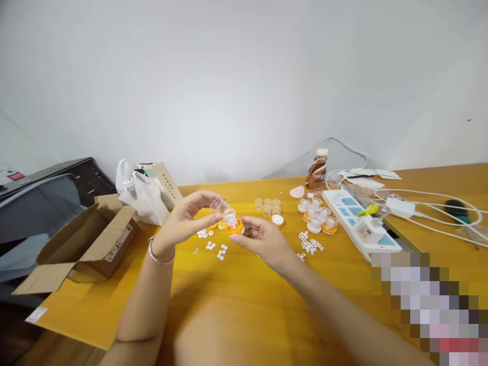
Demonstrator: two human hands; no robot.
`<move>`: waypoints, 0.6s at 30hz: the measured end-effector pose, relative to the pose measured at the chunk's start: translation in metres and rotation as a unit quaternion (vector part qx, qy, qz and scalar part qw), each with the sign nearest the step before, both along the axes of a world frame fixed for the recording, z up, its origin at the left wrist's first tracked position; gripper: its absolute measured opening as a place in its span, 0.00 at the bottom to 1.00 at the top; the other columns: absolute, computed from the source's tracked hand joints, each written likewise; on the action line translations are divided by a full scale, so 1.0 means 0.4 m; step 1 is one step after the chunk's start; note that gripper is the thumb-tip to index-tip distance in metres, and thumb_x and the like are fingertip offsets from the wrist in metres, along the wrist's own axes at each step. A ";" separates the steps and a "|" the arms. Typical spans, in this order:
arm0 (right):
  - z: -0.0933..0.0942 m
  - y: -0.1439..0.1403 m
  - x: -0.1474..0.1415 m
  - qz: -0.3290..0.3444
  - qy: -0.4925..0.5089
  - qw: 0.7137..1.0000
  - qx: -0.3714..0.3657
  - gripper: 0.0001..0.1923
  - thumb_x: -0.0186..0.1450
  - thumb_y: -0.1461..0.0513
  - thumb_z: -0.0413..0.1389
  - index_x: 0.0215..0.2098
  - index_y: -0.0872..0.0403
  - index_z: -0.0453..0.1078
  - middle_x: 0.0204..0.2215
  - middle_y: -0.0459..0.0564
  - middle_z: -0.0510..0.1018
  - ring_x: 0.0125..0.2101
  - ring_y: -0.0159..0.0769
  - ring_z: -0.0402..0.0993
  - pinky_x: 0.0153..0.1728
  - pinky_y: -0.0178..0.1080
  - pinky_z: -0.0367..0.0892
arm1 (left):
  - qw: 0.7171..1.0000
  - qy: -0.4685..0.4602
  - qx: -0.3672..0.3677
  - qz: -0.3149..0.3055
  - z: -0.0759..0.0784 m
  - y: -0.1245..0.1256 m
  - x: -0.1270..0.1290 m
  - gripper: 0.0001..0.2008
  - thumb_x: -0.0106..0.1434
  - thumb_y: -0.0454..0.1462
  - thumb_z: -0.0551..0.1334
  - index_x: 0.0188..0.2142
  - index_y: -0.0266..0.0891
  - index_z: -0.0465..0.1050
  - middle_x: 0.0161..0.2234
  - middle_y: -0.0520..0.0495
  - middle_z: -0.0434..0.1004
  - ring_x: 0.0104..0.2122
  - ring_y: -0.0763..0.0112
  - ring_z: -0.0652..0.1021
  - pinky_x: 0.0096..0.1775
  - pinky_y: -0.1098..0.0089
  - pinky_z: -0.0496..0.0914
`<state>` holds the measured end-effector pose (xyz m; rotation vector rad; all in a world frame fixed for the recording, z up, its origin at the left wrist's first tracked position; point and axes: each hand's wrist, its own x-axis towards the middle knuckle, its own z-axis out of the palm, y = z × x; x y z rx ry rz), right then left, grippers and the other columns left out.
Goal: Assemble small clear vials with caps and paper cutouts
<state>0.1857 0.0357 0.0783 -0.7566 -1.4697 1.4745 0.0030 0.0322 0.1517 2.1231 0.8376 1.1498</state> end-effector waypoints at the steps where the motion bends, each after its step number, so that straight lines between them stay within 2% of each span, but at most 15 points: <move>1: 0.012 0.000 -0.001 -0.003 0.001 1.000 0.013 0.20 0.51 0.57 0.63 0.41 0.51 0.70 0.34 0.47 0.75 0.33 0.35 0.71 0.38 0.41 0.67 | 1.000 -0.008 0.015 0.014 0.003 -0.002 0.002 0.11 0.55 0.37 0.63 0.39 0.37 0.68 0.36 0.47 0.74 0.37 0.72 0.74 0.42 0.68 0.68; 5: 0.035 -0.011 -0.002 0.004 -0.013 0.999 0.045 0.18 0.53 0.55 0.60 0.41 0.49 0.71 0.31 0.46 0.75 0.32 0.35 0.70 0.34 0.40 0.67 | 0.999 -0.004 0.019 0.031 0.004 -0.010 0.012 0.16 0.56 0.37 0.63 0.44 0.38 0.65 0.36 0.46 0.74 0.37 0.71 0.74 0.43 0.67 0.68; 11: 0.036 -0.037 -0.002 0.012 -0.019 0.999 0.029 0.16 0.54 0.57 0.60 0.41 0.50 0.72 0.29 0.45 0.73 0.29 0.33 0.67 0.31 0.37 0.66 | 1.000 0.014 0.017 0.007 0.004 -0.023 0.020 0.13 0.54 0.37 0.64 0.38 0.38 0.67 0.34 0.48 0.73 0.35 0.72 0.74 0.42 0.68 0.68; 18: 0.042 -0.049 -0.006 0.017 -0.002 1.000 0.009 0.14 0.53 0.58 0.61 0.38 0.50 0.73 0.28 0.45 0.73 0.29 0.33 0.68 0.30 0.37 0.66 | 1.000 0.017 0.018 -0.004 0.008 -0.033 0.012 0.12 0.54 0.36 0.65 0.37 0.37 0.69 0.35 0.48 0.73 0.35 0.73 0.73 0.41 0.70 0.68</move>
